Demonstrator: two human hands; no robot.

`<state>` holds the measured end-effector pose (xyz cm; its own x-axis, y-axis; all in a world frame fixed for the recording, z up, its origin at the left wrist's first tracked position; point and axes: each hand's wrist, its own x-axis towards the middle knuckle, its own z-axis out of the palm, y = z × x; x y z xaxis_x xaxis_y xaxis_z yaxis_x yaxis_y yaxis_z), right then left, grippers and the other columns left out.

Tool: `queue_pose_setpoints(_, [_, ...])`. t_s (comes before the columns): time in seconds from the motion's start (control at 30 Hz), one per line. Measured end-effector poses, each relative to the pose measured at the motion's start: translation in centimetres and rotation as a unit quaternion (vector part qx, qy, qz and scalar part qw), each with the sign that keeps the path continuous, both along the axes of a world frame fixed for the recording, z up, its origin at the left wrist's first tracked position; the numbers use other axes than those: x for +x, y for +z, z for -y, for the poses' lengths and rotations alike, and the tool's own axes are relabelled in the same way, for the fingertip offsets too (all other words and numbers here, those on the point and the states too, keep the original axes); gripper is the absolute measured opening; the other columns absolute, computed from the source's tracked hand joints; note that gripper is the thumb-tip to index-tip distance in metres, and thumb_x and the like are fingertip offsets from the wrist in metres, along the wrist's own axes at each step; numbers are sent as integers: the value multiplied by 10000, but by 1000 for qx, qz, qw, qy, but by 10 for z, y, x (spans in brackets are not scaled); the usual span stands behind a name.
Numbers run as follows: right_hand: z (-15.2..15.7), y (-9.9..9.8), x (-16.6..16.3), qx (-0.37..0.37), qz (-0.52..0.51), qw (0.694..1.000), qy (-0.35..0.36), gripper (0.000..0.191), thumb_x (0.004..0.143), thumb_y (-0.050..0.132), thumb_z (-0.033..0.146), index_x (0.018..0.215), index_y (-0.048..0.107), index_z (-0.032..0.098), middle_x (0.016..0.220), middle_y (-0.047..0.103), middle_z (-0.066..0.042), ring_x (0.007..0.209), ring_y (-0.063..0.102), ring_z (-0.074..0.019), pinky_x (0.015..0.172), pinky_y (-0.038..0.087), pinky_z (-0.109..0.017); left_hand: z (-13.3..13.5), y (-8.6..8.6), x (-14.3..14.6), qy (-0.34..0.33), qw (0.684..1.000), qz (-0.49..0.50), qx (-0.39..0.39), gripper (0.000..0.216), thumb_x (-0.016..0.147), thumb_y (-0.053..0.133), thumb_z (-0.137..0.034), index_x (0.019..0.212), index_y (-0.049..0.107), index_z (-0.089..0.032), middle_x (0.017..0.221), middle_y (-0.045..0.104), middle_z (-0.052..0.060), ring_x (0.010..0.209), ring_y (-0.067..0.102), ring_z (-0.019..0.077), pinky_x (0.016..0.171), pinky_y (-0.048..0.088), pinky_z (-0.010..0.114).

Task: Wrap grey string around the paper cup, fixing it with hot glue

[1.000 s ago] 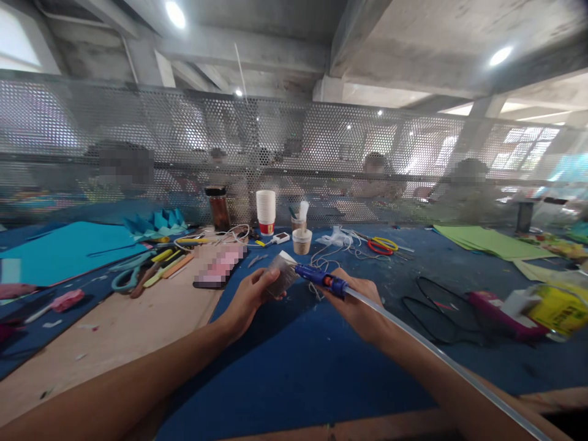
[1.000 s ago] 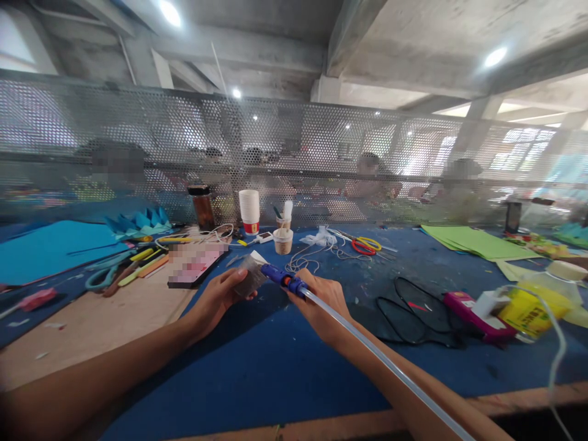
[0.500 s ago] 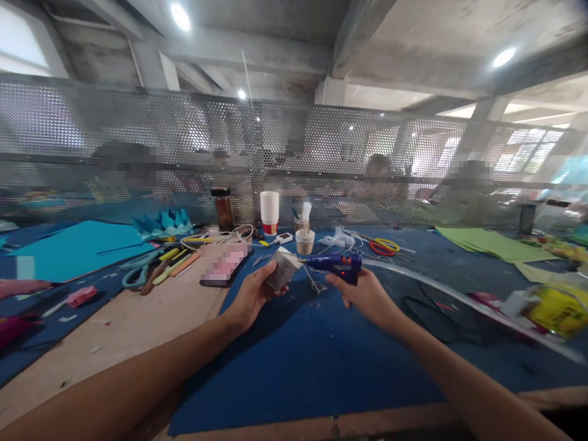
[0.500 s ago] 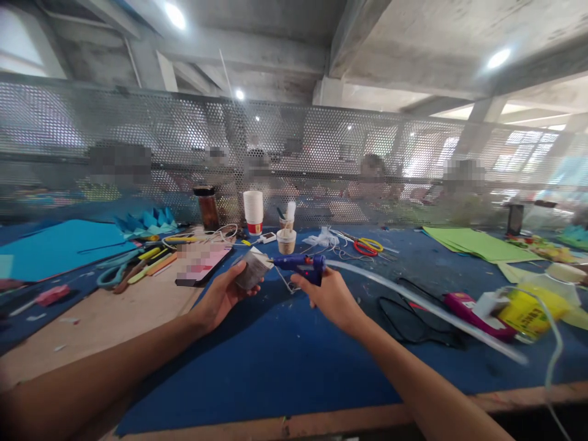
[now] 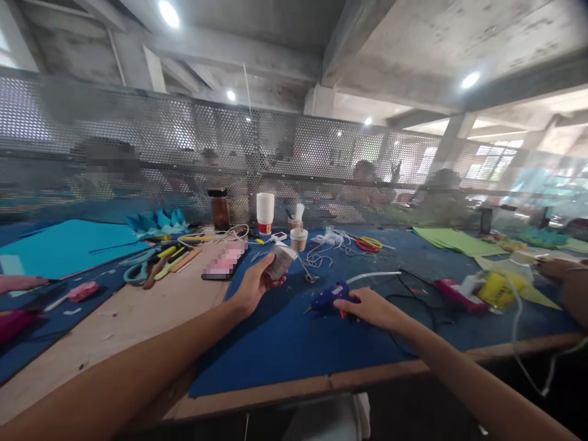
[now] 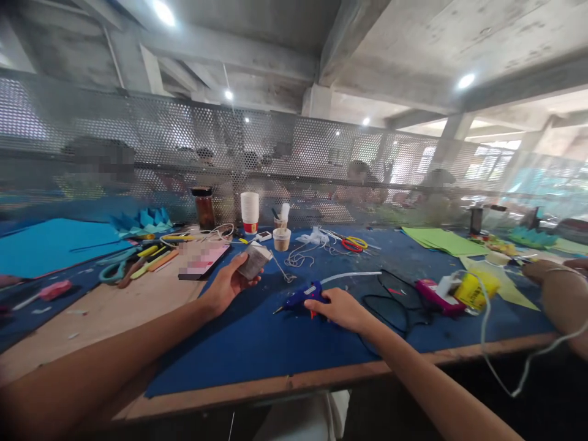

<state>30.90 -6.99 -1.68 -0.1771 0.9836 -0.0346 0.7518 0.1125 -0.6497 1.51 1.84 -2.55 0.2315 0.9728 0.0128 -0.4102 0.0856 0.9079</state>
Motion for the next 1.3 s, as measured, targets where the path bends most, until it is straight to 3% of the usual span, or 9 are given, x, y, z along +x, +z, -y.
queue_pose_setpoints(0.17, [12,2,-8,111,194,971,-88,437,925,634,634,817,668,212,695,700,-36,664,673,-225,576,341,-288,0,0,0,0,1000,-16,10,503,837,764,-529,1132,721,-123,934,793,138,733,733,208,670,586,296])
queue_pose_setpoints(0.33, [21,13,-17,206,285,931,-100,368,977,626,540,848,672,199,888,714,-81,884,698,-265,700,424,-312,0,-1,0,-10,999,-29,25,557,814,776,-559,1143,728,-112,950,788,134,738,727,211,678,569,303])
queue_pose_setpoints(0.43, [12,29,-26,273,205,937,-72,203,995,635,400,1005,685,203,1006,717,-61,977,679,-229,819,463,-326,1,-2,0,-24,998,-36,48,581,792,788,-584,1131,742,-114,973,784,126,751,722,210,683,553,303])
queue_pose_setpoints(0.6, [-36,48,-52,282,-15,959,40,363,960,673,378,1254,658,165,1147,718,-85,1077,667,-219,964,475,-362,3,-3,1,-42,995,-32,83,527,785,801,-578,1079,772,-142,998,783,97,787,710,212,738,555,325])
queue_pose_setpoints(0.8, [-85,36,-68,205,-114,969,81,191,855,754,345,954,776,183,956,768,-49,891,713,-209,835,533,-336,3,-4,-1,-49,995,-32,82,487,845,756,-554,1139,769,-165,1090,778,107,870,721,234,767,560,332])
queue_pose_setpoints(1.0, [-88,22,-65,201,-198,957,69,218,869,726,378,948,770,180,899,768,-41,846,704,-190,798,538,-320,4,-2,0,-20,998,-39,51,552,804,774,-584,1092,766,-113,979,782,125,753,703,211,701,554,312])
queue_pose_setpoints(1.1, [-83,24,-63,198,-219,953,68,252,885,700,412,931,757,171,810,749,-32,736,692,-172,735,535,-308,3,-1,1,-16,998,-39,42,550,804,774,-578,1105,760,-118,994,783,126,771,708,212,707,556,307])
queue_pose_setpoints(1.23, [-76,30,-61,144,-286,944,75,274,903,656,436,949,704,171,918,771,-65,641,686,-145,647,545,-293,3,-1,0,-9,999,-36,31,530,816,771,-566,1113,754,-127,990,787,118,775,711,201,730,552,301])
queue_pose_setpoints(1.3, [-74,32,-61,118,-307,941,78,275,906,645,436,967,686,171,874,759,-54,636,682,-146,652,554,-296,2,-2,-1,-4,999,-34,28,521,815,772,-565,1102,756,-130,982,788,116,771,713,203,738,552,308])
